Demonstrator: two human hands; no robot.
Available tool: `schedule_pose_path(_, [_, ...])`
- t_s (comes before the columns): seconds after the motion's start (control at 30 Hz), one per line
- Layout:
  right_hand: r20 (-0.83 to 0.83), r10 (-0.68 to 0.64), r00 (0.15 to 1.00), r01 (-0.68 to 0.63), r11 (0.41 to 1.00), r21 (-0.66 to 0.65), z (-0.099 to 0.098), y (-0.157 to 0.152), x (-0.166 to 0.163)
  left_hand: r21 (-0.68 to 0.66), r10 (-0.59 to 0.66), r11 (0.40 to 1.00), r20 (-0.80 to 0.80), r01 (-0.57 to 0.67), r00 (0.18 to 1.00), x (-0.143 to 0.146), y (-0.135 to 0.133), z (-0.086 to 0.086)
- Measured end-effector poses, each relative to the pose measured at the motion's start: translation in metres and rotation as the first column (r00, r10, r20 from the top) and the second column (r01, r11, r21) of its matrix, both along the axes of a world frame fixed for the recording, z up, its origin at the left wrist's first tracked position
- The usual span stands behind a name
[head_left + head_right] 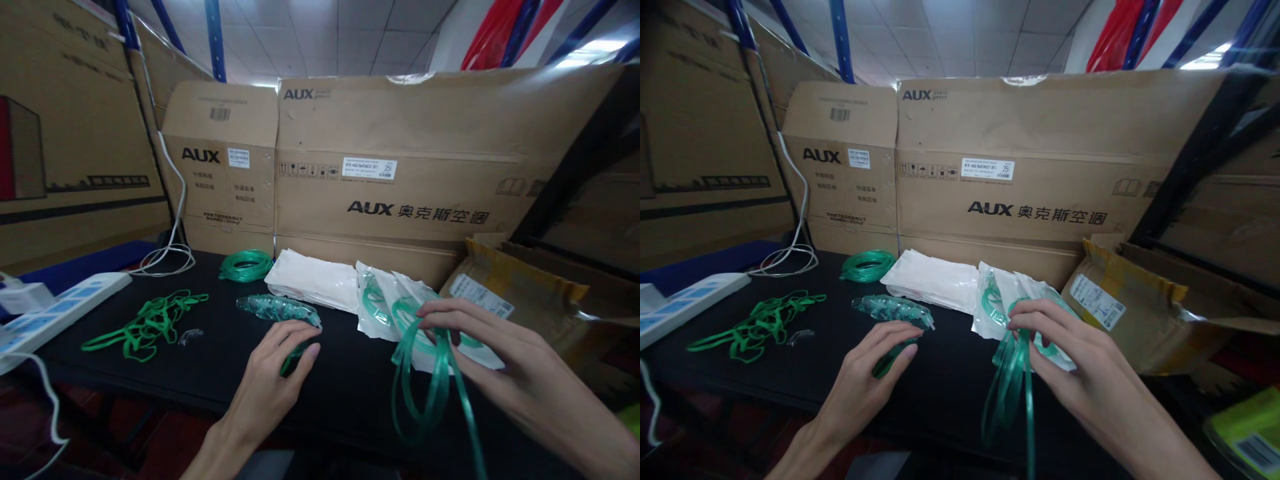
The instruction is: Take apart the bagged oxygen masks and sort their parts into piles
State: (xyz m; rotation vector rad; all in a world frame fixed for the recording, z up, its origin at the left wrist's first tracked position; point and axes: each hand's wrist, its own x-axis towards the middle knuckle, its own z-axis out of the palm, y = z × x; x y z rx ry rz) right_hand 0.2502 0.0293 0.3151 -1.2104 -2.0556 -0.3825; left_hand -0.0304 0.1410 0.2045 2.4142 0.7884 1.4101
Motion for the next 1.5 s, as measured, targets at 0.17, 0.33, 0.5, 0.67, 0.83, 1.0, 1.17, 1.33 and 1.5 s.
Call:
schedule_pose_path(0.17, [-0.239,0.086,0.967,-0.136,0.97,-0.2,0.005,0.011,-0.001,-0.204,-0.053,0.978,-0.008,0.05,0.999,0.014,-0.01,0.034])
schedule_pose_path(0.33, [-0.558,0.054,0.828,-0.342,0.837,-0.427,-0.004,0.026,-0.017,-0.415,-0.249,0.889,-0.087,0.192,0.965,0.037,-0.007,0.063])
schedule_pose_path(0.5, [-0.935,-0.068,0.347,-0.508,0.825,-0.249,-0.032,0.04,-0.032,-0.603,-0.321,0.748,0.038,0.277,0.946,0.043,0.007,0.059])
schedule_pose_path(0.67, [-0.932,-0.359,-0.058,-0.635,0.733,-0.243,-0.063,0.032,-0.042,-0.612,-0.129,0.75,0.237,0.251,0.963,0.039,0.02,0.051])
schedule_pose_path(0.83, [-0.906,-0.41,-0.102,-0.578,0.766,-0.282,-0.076,0.025,-0.053,-0.592,-0.026,0.78,0.295,0.204,0.955,0.042,0.022,0.049])
schedule_pose_path(1.0, [-0.919,-0.339,-0.201,-0.529,0.827,-0.19,-0.08,0.038,-0.07,-0.621,-0.07,0.729,0.351,0.288,0.934,0.057,0.009,0.035])
schedule_pose_path(1.17, [-0.951,-0.214,-0.222,-0.483,0.872,-0.083,-0.081,0.044,-0.079,-0.575,-0.085,0.775,0.315,0.261,0.945,0.06,-0.007,0.031])
schedule_pose_path(1.33, [-0.961,-0.162,-0.225,-0.462,0.886,-0.041,-0.077,0.042,-0.082,-0.61,-0.072,0.781,0.123,0.133,0.99,0.052,-0.006,0.037])
schedule_pose_path(1.5, [-0.96,-0.223,-0.169,-0.412,0.901,-0.137,-0.073,0.046,-0.086,-0.726,-0.169,0.636,0.203,0.264,0.965,0.053,0.003,0.037])
